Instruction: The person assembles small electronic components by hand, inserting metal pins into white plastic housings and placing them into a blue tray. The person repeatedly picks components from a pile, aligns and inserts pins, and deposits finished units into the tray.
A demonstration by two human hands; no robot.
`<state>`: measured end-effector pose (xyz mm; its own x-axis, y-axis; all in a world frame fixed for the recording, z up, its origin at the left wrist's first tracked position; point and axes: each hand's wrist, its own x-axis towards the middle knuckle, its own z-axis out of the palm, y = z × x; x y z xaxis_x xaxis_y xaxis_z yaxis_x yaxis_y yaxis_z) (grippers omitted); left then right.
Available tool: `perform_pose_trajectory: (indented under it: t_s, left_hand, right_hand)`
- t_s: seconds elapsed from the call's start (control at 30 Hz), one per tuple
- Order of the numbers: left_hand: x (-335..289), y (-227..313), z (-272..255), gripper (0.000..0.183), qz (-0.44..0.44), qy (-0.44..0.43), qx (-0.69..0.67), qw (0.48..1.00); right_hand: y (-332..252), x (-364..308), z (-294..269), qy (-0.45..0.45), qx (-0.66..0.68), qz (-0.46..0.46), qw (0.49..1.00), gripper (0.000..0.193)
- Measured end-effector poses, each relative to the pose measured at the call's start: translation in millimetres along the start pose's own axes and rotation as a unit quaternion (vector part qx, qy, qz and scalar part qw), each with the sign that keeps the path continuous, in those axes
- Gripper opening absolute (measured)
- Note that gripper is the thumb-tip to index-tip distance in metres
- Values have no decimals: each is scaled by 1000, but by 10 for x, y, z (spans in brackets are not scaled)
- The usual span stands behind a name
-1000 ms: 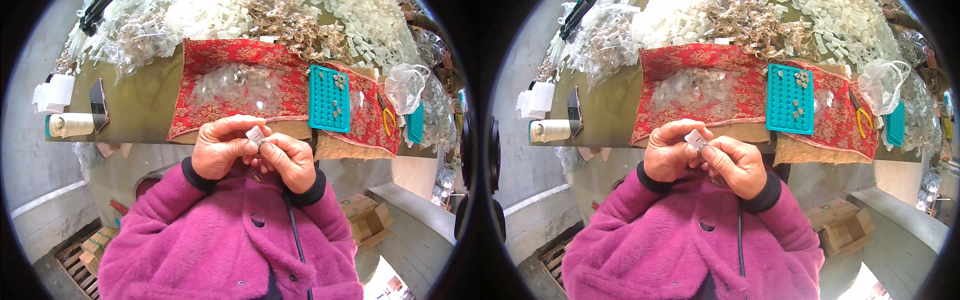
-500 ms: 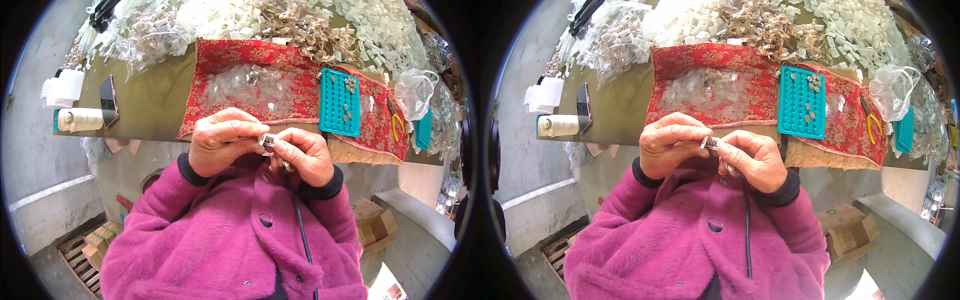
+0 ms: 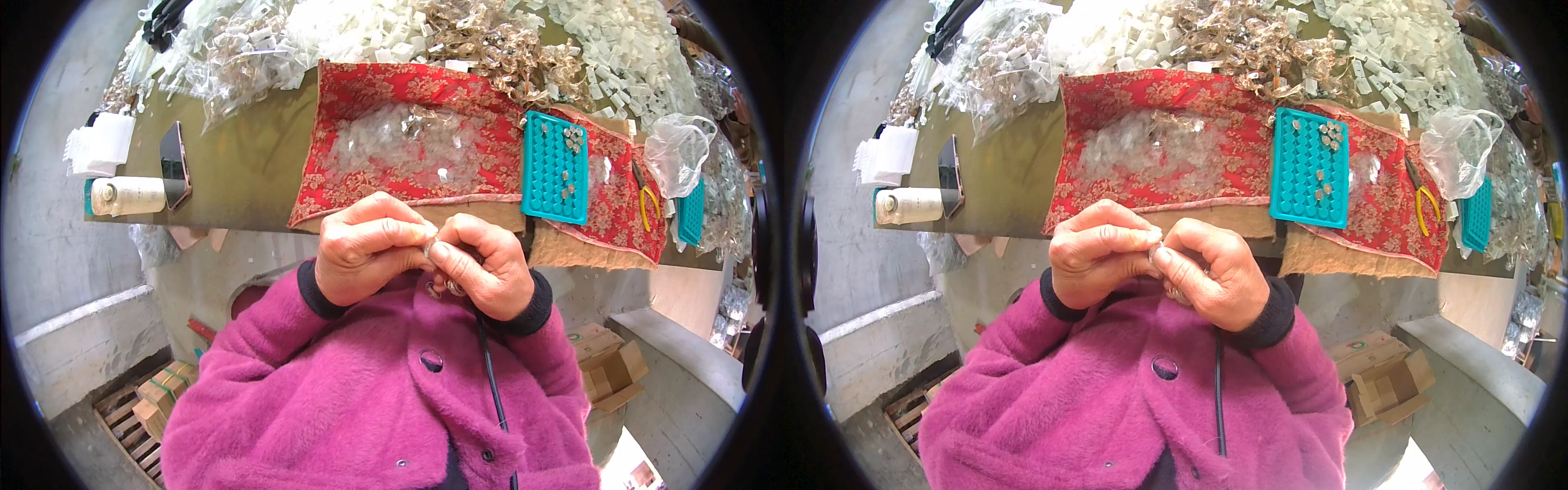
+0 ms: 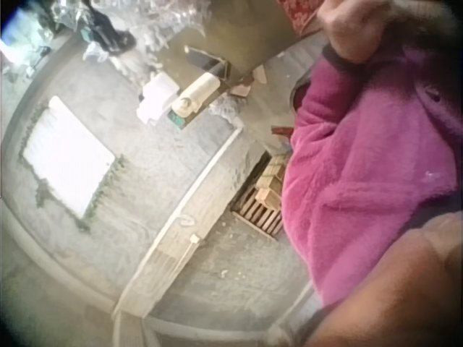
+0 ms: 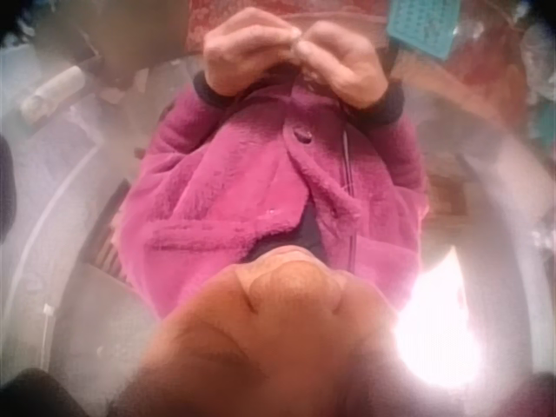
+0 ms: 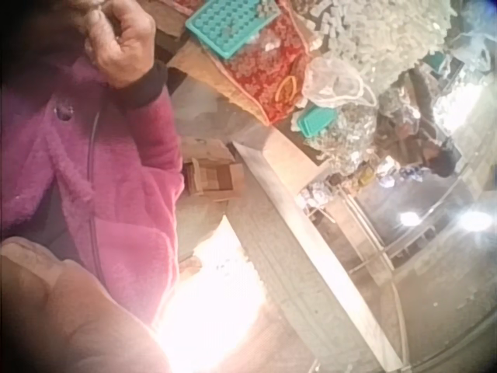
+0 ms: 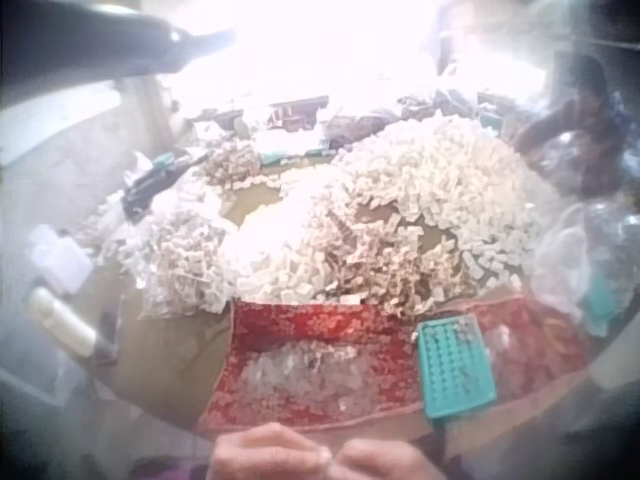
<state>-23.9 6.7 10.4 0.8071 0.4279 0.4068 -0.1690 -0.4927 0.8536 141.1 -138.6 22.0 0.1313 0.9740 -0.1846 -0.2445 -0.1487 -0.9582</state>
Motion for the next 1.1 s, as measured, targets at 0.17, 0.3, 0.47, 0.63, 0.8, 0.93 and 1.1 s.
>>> perform_pose_trajectory:
  t_s: [0.17,0.3,0.47,0.63,0.8,0.93,1.1]
  left_hand:
    - [-88,-84,24,32,-43,11,-46,998]
    - [-131,-153,47,34,-83,1,-153,985]
    - [-175,-157,66,35,-118,-1,-208,971]
    - [-180,-167,63,40,-112,7,-201,973]
    - [-191,-182,67,43,-144,26,-267,953]
    - [-178,-187,28,44,-103,8,-205,973]
    - [-170,-174,-87,44,-76,-14,-104,992]
  right_hand:
    - [29,22,25,8,39,25,999,13]
    - [29,31,-6,-2,52,59,997,12]
    - [76,50,-43,-14,61,74,995,11]
    - [129,79,9,10,84,78,993,10]
    - [122,95,16,11,95,94,991,10]
    - [112,110,-12,-7,101,95,990,10]
    - [116,121,66,13,62,80,995,11]
